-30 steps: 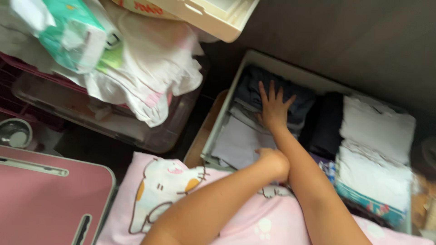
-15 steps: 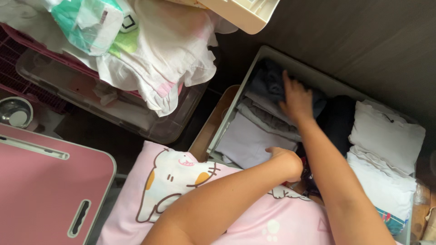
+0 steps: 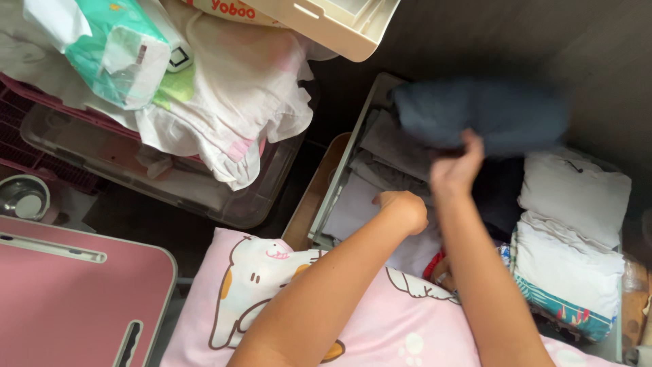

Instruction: The person organizes clothes in a drawer by hand, moving stacks of t-shirts and pants aside, picking up individual garments, and repositioning them within the open drawer.

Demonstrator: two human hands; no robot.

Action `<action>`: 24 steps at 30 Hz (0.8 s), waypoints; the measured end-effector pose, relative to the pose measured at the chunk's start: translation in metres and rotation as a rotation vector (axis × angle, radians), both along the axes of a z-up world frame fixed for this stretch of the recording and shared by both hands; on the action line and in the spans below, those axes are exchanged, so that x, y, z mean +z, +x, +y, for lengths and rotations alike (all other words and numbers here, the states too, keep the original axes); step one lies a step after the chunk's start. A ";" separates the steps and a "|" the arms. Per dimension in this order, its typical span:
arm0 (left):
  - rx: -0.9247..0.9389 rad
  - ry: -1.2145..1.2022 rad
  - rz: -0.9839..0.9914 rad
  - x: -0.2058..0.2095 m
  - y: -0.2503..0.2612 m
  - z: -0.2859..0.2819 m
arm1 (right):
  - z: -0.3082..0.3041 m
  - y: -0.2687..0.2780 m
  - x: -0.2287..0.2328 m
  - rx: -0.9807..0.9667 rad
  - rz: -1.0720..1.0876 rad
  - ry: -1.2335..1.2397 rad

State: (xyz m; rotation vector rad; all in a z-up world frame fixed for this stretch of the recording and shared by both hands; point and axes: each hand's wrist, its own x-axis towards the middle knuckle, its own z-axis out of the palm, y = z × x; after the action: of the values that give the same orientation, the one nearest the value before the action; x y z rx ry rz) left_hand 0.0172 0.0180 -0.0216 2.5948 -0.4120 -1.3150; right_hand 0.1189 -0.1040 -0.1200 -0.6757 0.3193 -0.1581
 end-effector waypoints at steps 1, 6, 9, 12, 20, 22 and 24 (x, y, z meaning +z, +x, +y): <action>0.045 -0.019 -0.007 0.001 -0.001 0.002 | 0.005 -0.010 -0.018 0.083 0.141 0.065; 0.019 -0.024 0.016 0.002 0.000 0.006 | 0.005 -0.011 -0.077 0.248 0.203 0.238; 0.049 -0.052 -0.009 0.003 -0.006 0.008 | 0.008 0.009 -0.078 0.265 0.159 0.367; 0.027 -0.048 0.016 0.010 -0.005 0.008 | 0.022 0.005 -0.068 0.330 0.175 0.410; -0.032 -0.025 0.011 0.005 -0.006 0.000 | -0.002 0.000 0.003 -0.248 -0.042 -0.377; -0.025 -0.025 0.032 0.003 -0.004 -0.004 | -0.015 -0.002 0.035 -0.287 -0.312 -0.784; -0.020 -0.024 0.048 0.001 -0.005 -0.006 | -0.023 -0.010 0.063 -0.356 -0.382 -1.328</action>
State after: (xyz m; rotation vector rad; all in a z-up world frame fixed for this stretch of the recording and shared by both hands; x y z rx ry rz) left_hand 0.0123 0.0119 -0.0203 2.5400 -0.4440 -1.3673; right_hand 0.1090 -0.1268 -0.0567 -1.8630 -0.0914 -0.8714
